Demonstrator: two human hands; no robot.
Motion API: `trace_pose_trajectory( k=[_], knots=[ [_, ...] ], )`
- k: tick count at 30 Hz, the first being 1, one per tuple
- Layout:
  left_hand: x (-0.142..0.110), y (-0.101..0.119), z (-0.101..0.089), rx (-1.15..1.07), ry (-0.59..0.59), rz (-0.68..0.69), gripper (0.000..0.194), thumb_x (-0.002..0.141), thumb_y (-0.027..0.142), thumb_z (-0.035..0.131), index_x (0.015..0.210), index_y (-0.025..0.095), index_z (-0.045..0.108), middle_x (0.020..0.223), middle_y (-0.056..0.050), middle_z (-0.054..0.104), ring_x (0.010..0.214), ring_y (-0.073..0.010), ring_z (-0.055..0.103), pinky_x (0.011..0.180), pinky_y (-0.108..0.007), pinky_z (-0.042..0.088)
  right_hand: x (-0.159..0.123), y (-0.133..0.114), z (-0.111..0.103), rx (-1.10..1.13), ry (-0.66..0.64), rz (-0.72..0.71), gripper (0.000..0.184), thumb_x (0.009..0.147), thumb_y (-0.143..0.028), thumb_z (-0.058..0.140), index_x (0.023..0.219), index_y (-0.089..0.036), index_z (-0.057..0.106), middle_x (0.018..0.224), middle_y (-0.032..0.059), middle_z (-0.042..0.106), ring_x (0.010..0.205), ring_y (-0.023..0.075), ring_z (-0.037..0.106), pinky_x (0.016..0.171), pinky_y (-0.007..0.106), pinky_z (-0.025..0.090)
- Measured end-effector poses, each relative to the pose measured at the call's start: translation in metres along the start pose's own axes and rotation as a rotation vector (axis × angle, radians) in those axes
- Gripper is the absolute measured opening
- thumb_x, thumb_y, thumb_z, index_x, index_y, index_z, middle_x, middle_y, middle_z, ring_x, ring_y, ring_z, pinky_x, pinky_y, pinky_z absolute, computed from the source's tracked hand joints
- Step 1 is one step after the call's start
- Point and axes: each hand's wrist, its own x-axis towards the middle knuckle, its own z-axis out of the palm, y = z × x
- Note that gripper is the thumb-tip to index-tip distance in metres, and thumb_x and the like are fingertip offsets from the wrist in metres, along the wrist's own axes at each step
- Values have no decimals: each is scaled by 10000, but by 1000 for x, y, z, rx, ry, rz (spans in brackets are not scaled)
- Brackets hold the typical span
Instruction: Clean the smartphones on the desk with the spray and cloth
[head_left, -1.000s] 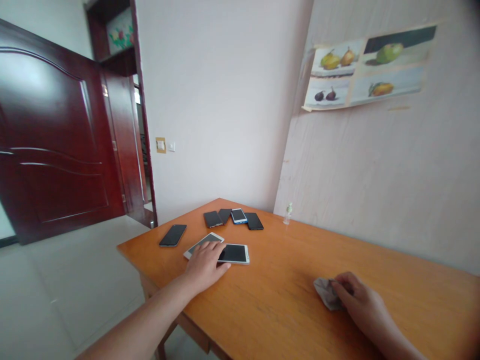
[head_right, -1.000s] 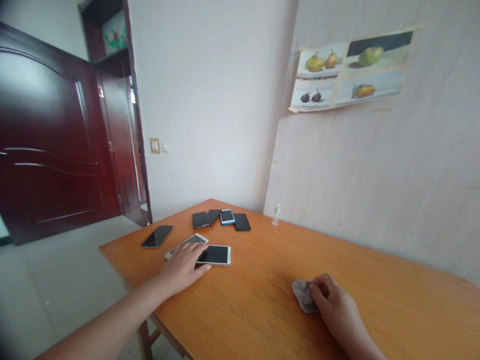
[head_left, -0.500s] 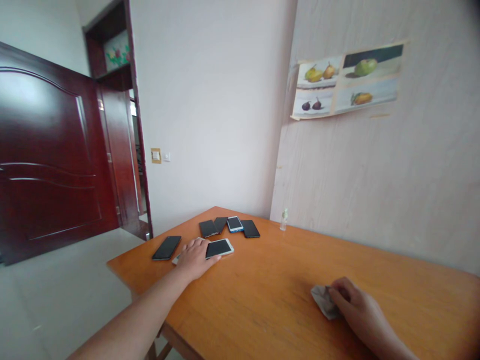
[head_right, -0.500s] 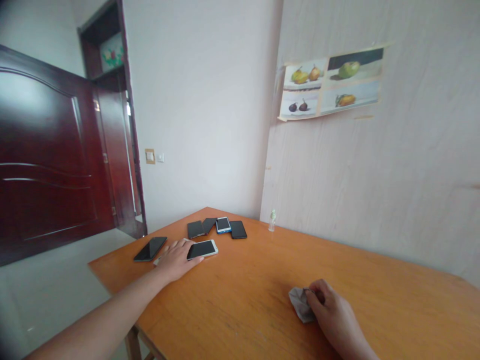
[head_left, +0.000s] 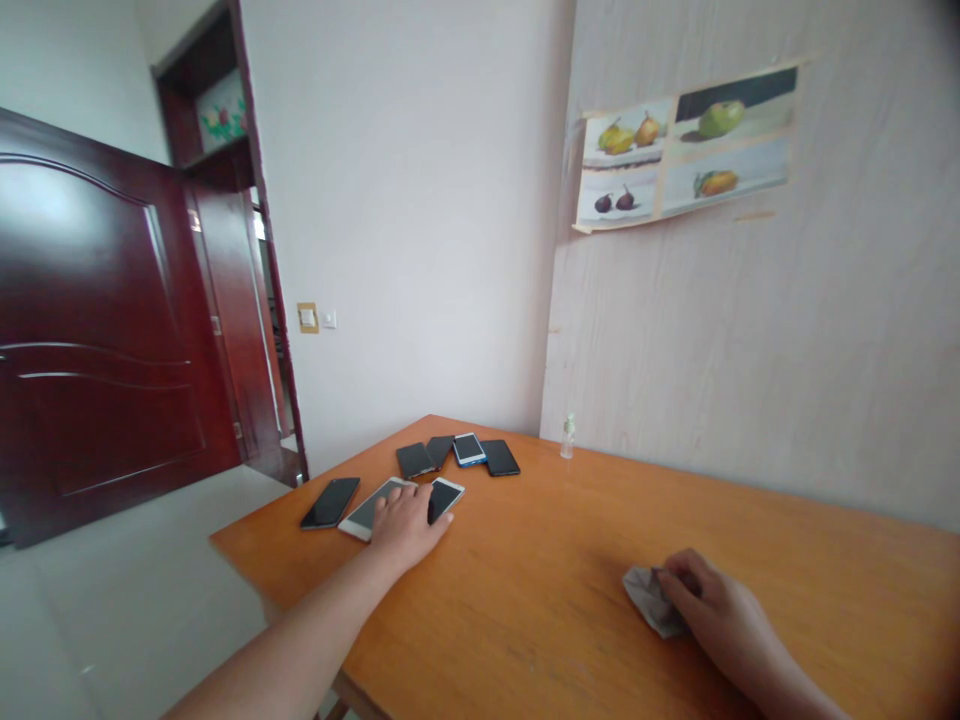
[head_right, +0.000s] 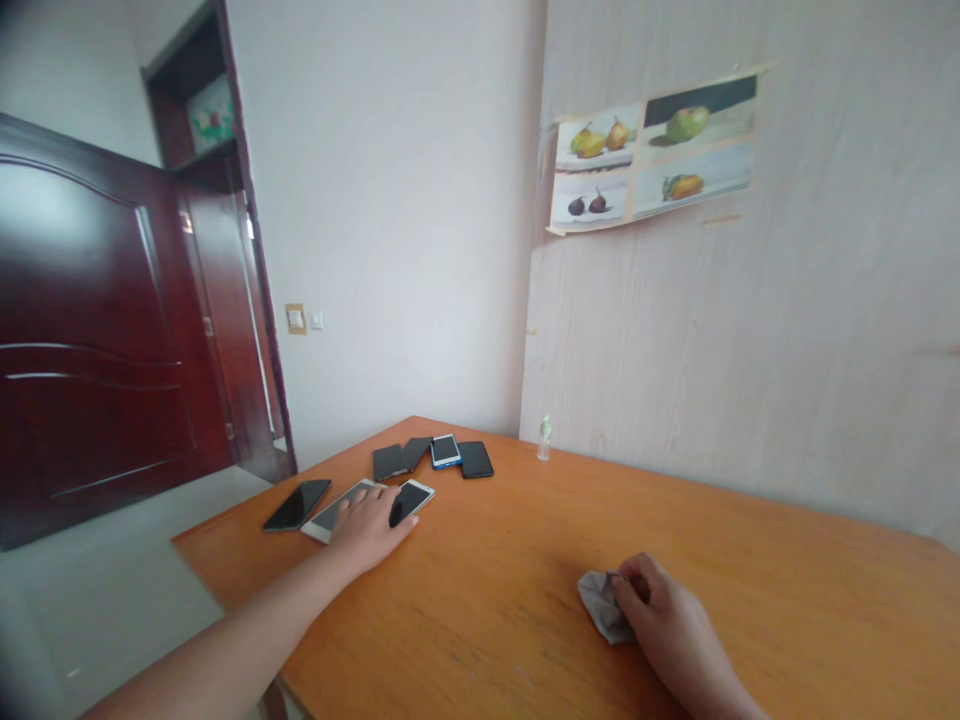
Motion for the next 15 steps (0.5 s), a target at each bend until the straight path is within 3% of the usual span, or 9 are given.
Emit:
trace_pose_trajectory(
  k=[3, 6, 15],
  knots=[
    [5, 2, 1, -5, -2, 45, 497, 831, 624, 480, 1129, 249, 615, 1172, -124, 639, 1140, -335, 523, 940, -481, 342, 0, 0, 1, -9, -3, 3, 304, 847, -480, 455, 781, -234, 621, 687, 24, 680, 648, 197, 629, 584, 277, 419],
    [13, 2, -1, -18, 11, 5, 498, 856, 644, 423, 1073, 248, 634, 1151, -120, 648, 1122, -319, 546, 939, -473, 354, 0, 1, 1, -27, -10, 2, 313, 863, -480, 436, 786, -234, 614, 687, 25, 678, 654, 200, 630, 595, 282, 424],
    [54, 1, 1, 6, 3, -133, 467, 861, 550, 440, 1157, 217, 583, 1245, -153, 588, 1173, -341, 525, 935, -508, 381, 1, 4, 4, -19, -9, 1, 296, 867, -469, 440, 784, -236, 603, 674, 18, 666, 655, 198, 621, 600, 283, 426]
  ],
)
